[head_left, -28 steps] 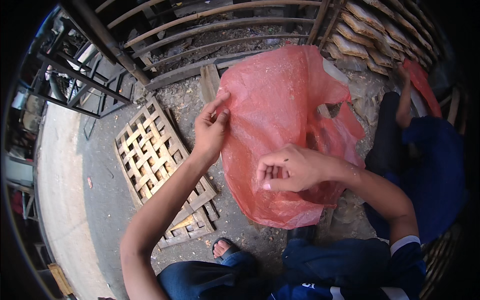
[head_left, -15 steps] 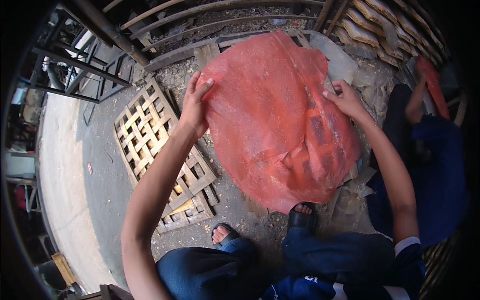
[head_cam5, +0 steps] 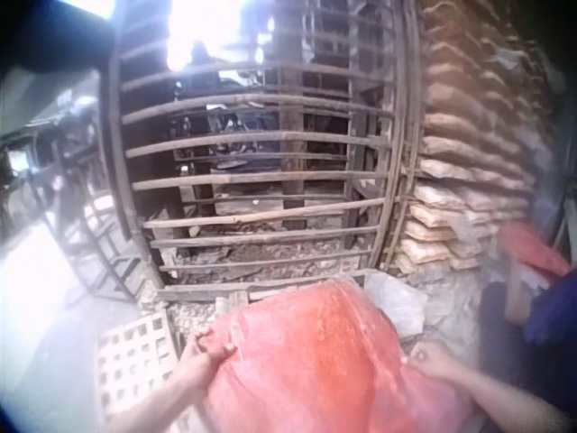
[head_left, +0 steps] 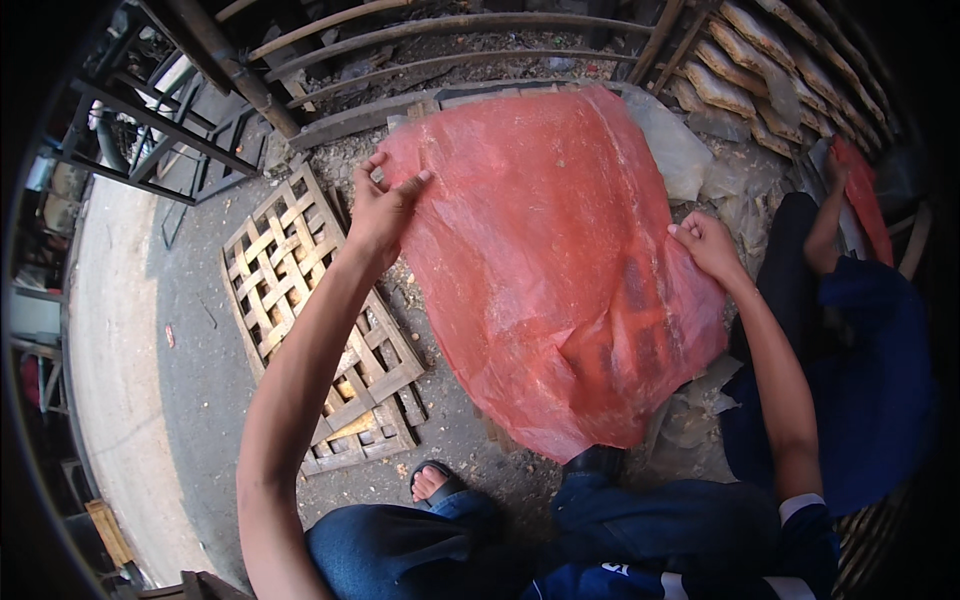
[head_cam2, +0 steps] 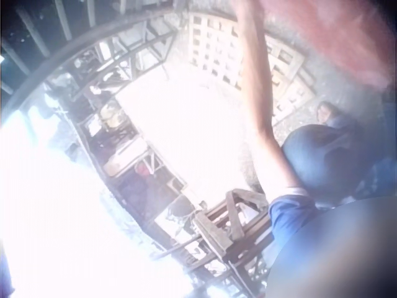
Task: The person assembles a tray by placing a red plastic sheet on the ground, positioning a wooden lattice frame on top, and covering it with a clear plastic sheet. The person smooths and adjusts the layers to secure the assembly.
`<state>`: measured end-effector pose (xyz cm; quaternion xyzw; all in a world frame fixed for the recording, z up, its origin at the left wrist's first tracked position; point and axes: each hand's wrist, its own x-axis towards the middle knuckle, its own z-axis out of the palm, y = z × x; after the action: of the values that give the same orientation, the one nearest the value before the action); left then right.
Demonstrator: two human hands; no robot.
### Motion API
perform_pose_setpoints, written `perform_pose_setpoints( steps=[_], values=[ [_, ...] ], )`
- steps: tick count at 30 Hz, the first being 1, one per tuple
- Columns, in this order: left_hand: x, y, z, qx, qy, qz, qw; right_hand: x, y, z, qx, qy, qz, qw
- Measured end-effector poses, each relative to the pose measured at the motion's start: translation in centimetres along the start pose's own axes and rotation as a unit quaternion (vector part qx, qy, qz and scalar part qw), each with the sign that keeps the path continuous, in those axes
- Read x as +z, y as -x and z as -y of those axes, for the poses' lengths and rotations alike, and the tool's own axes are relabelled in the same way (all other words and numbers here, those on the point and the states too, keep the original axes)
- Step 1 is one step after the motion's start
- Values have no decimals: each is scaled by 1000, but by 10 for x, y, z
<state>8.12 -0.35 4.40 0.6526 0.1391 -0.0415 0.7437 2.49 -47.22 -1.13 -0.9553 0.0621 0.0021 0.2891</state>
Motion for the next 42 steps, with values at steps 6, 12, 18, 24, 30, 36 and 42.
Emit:
perform_pose_setpoints(
  steps=[6, 12, 18, 24, 30, 36, 42],
  values=[
    [-36, -55, 32, 96, -163, 59, 980, -2, 8, -9, 41, -80, 19, 996],
    [-24, -57, 38, 156, -310, 88, 934, -2, 7, 13, -62, 27, -98, 993],
    [-36, -77, 44, 297, -471, 77, 827, 21, 26, 107, -272, 11, -65, 960],
    [-18, -57, 49, 373, -559, -22, 741, 53, 96, 183, -436, 43, 139, 888],
    [-12, -20, 39, 363, -660, 11, 658, 91, 125, 179, -472, 66, 166, 863],
    [-23, 1, 55, 310, -707, 55, 633, 97, 114, 164, -475, 106, 188, 853],
    [-26, 8, 58, 267, -659, 63, 700, 105, 113, 150, -478, 124, 198, 847]
  ],
)
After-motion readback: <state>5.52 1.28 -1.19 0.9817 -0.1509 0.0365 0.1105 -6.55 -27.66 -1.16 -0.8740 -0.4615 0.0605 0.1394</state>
